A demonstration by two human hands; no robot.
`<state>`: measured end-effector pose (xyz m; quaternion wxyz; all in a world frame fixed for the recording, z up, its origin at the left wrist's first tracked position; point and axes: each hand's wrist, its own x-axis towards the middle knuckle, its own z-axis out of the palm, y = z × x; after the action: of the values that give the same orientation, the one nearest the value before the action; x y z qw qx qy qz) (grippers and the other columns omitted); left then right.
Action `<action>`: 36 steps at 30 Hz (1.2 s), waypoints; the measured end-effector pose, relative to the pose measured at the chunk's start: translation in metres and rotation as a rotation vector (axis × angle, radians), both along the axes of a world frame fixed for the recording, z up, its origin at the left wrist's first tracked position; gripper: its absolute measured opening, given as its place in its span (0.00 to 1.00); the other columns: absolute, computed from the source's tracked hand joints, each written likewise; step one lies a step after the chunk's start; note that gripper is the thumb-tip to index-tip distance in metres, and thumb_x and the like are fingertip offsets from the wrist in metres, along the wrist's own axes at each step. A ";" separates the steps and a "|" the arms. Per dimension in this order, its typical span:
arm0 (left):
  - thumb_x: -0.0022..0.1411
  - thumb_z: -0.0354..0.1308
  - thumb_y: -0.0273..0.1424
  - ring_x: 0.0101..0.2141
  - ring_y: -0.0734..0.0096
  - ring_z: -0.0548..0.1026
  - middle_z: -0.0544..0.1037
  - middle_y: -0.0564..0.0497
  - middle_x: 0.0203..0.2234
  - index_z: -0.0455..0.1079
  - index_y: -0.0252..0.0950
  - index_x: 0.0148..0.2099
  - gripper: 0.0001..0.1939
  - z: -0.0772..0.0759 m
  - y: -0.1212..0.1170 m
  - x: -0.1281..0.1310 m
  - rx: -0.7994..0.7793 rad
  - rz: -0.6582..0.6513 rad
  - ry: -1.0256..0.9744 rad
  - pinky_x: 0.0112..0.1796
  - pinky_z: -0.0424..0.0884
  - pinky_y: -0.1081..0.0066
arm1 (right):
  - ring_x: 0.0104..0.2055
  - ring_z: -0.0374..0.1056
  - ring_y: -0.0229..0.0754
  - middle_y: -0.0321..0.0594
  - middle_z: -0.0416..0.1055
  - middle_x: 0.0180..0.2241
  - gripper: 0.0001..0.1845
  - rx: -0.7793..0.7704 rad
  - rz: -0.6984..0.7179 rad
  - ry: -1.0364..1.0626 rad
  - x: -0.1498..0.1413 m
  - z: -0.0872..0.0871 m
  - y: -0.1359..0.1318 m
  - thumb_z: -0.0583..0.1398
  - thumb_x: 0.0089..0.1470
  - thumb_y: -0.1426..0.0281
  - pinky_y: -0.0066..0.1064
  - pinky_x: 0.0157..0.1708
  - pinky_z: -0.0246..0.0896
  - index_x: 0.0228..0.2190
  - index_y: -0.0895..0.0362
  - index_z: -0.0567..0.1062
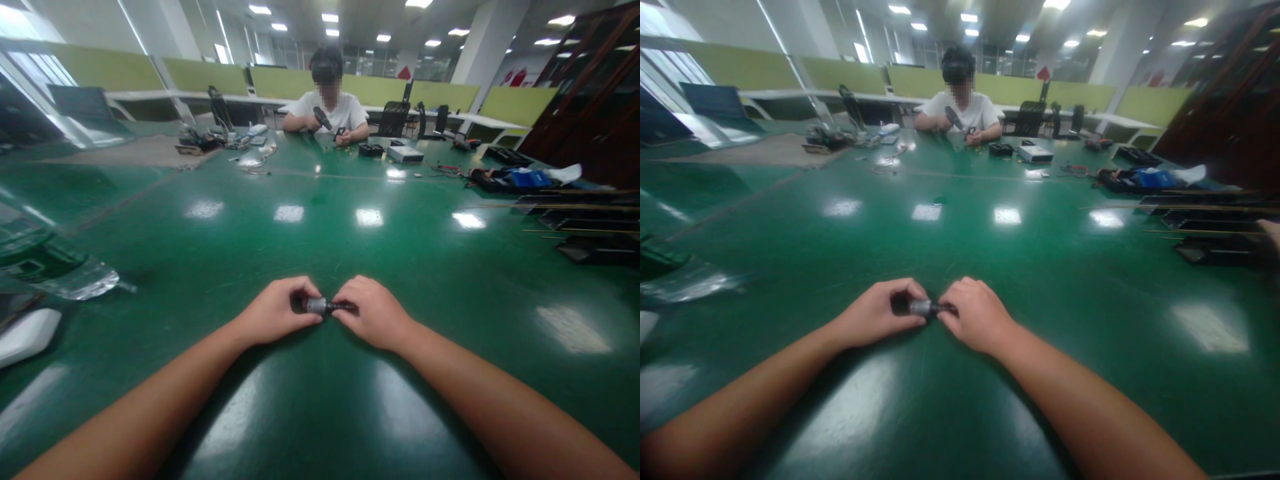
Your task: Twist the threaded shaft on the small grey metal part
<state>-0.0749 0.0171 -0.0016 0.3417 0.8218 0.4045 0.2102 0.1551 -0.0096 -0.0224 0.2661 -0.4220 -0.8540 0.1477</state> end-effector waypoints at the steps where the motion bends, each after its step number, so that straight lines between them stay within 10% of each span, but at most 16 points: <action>1: 0.55 0.67 0.32 0.36 0.63 0.77 0.79 0.49 0.33 0.73 0.34 0.39 0.11 0.000 0.000 0.000 -0.001 0.000 -0.004 0.39 0.72 0.67 | 0.41 0.66 0.43 0.40 0.76 0.36 0.04 0.000 -0.002 -0.001 0.000 0.000 0.000 0.65 0.56 0.70 0.35 0.44 0.60 0.36 0.56 0.78; 36: 0.53 0.67 0.30 0.35 0.65 0.76 0.78 0.50 0.33 0.73 0.34 0.39 0.11 0.000 0.000 -0.002 -0.019 0.010 0.003 0.39 0.72 0.68 | 0.41 0.67 0.43 0.40 0.76 0.36 0.04 -0.026 -0.024 0.001 0.009 0.003 -0.003 0.65 0.55 0.71 0.35 0.44 0.60 0.35 0.56 0.78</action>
<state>-0.0770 0.0171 -0.0013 0.3477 0.8170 0.4110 0.2069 0.1642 -0.0127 -0.0192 0.2630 -0.4356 -0.8466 0.1558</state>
